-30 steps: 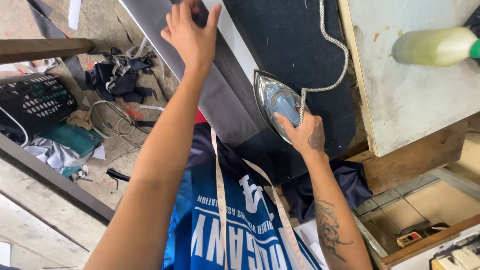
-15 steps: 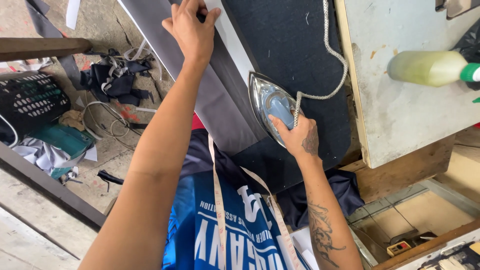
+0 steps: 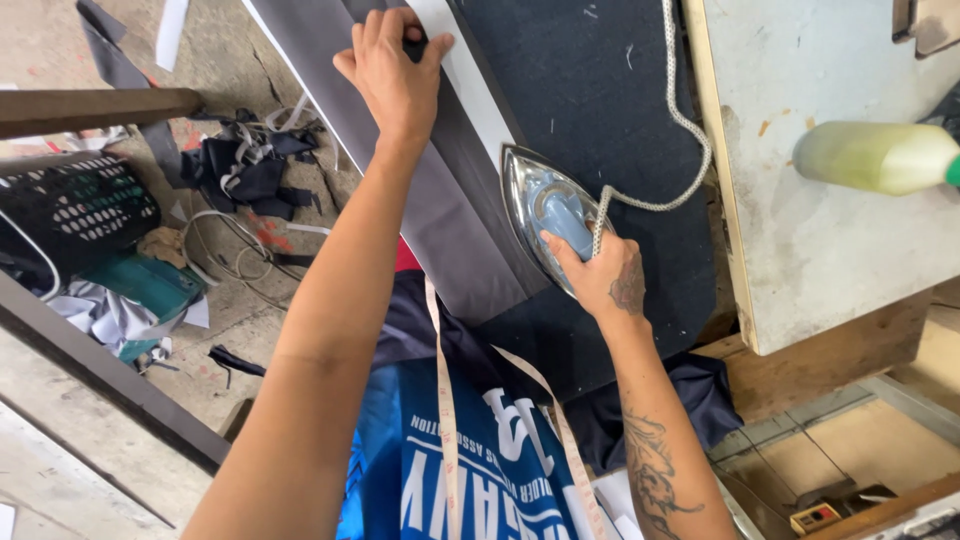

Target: The person cuts a strip of dark fabric with white edges using scissors, then moves to an ironing board to press the fabric. They use a steam iron to smooth the fabric, holding it in place with one hand while ironing with the other.

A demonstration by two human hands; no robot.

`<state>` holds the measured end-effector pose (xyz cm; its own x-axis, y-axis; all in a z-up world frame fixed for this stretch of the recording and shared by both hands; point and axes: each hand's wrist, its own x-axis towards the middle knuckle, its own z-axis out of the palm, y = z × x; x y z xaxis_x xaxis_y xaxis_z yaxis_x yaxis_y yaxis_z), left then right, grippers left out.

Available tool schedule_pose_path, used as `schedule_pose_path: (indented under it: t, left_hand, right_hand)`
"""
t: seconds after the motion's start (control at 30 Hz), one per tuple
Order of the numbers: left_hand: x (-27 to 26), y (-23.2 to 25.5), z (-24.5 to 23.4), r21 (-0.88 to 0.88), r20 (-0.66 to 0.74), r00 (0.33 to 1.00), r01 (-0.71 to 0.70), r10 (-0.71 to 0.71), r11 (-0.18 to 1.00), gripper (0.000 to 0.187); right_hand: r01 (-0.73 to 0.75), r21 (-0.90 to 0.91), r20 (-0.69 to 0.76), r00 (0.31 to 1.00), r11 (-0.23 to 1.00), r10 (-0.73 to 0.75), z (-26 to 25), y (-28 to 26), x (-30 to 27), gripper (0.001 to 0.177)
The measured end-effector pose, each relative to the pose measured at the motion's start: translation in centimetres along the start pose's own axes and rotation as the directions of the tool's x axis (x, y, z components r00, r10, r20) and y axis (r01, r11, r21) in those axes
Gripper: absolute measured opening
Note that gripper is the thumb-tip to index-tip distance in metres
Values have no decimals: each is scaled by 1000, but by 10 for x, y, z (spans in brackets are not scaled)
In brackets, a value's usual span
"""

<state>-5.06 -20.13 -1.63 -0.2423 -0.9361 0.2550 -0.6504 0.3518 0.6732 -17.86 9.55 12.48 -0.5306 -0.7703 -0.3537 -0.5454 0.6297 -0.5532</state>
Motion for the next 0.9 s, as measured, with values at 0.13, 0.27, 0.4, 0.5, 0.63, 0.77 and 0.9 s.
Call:
schedule_pose_path:
  t: [0.13,0.27,0.4,0.5,0.63,0.77,0.9]
  left_hand:
    - [4,-6,2,25,21,1000,18,-19,1000,36]
    - [16,-9,4,25,19,997,69,-70,997,33]
    - [27,-8,0,-9,-3,994,105,-105,994,17]
    - [32,-10,-1,-28,15,993,118,-118,993,15]
    - [32,-13,0,-42,-5,997,72,-72,997,16]
    - [31,-13,1,-45,-19,997,70,-71,997,15]
    - [33,-7,-3,-33,-22,996,89,-90,995,12]
  right_hand:
    - [-14,6,9,1000,1000,14,-1,-5,3,46]
    - [-29,-6,16,999,1000,29,2,-6,7,47]
    - [-51,-12,15,999,999,51,3,-11,11,50]
    - [-69,-3,22,997,998,69,2,-17,15,50]
    - [-36,-7,17,999,999,36,4,-19,19,49]
    - [-69,13,45,997,998,69,1,-30,24,50]
    - [-112,31,51,993,993,110,0,-38,30,46]
